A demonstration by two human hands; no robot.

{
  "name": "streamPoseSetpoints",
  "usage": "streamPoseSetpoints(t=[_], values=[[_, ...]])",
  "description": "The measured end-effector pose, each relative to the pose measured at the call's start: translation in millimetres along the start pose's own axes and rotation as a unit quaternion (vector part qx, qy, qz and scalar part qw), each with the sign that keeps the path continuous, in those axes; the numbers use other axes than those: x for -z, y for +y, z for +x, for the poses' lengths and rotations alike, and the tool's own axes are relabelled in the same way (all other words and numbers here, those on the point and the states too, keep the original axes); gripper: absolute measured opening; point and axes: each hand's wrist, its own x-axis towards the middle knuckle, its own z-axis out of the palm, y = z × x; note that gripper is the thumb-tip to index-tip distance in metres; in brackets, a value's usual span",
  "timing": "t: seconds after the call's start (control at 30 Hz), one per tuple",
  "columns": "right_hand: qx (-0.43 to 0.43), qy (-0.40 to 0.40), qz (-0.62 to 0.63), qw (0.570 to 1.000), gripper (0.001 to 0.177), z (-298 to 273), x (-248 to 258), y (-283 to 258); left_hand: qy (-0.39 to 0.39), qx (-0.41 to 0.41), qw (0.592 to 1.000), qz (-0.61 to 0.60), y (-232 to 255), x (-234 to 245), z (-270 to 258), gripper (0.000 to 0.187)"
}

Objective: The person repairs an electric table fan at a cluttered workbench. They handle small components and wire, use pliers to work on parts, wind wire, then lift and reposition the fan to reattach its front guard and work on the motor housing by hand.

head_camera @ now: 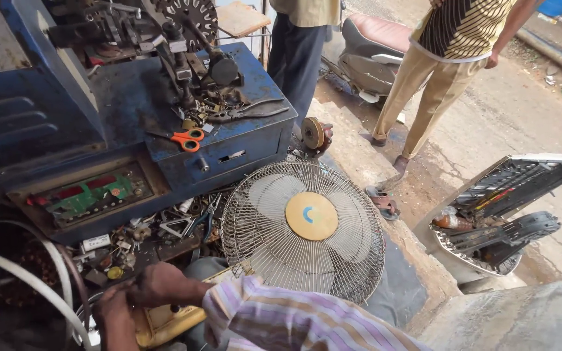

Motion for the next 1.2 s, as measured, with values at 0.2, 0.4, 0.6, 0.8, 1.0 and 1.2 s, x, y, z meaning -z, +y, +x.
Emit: streamPoseSetpoints(t=[0.2,0.4,0.6,0.8,1.0,1.2], values=[[0.158,-0.033,-0.116,0.98,0.036,-41,-67,99,0.109,-0.081,0.894,0.426,100,-34,-77,0.028],[0.2,-0.003,0.118,0.973,0.023,-174,165,-79,-0.08,-0.074,0.972,0.209,100,-20,-80,0.03],[-0.001,-0.012,0.161,0.987,0.032,-247,216,-62,-0.194,0.172,0.966,0.012,135,-16,-59,0.041],[-0.256,0.033,0.362,0.895,0.032,-316,233,17,-0.301,0.277,0.912,-0.037,109,-4,15,0.039],[-0.172,0.216,0.437,0.856,0.023,-359,244,119,-0.377,0.232,0.884,-0.151,72,10,31,0.024],[-0.213,0.304,0.404,0.836,0.023,-355,255,111,-0.241,0.141,0.957,0.081,103,-5,-5,0.042]])
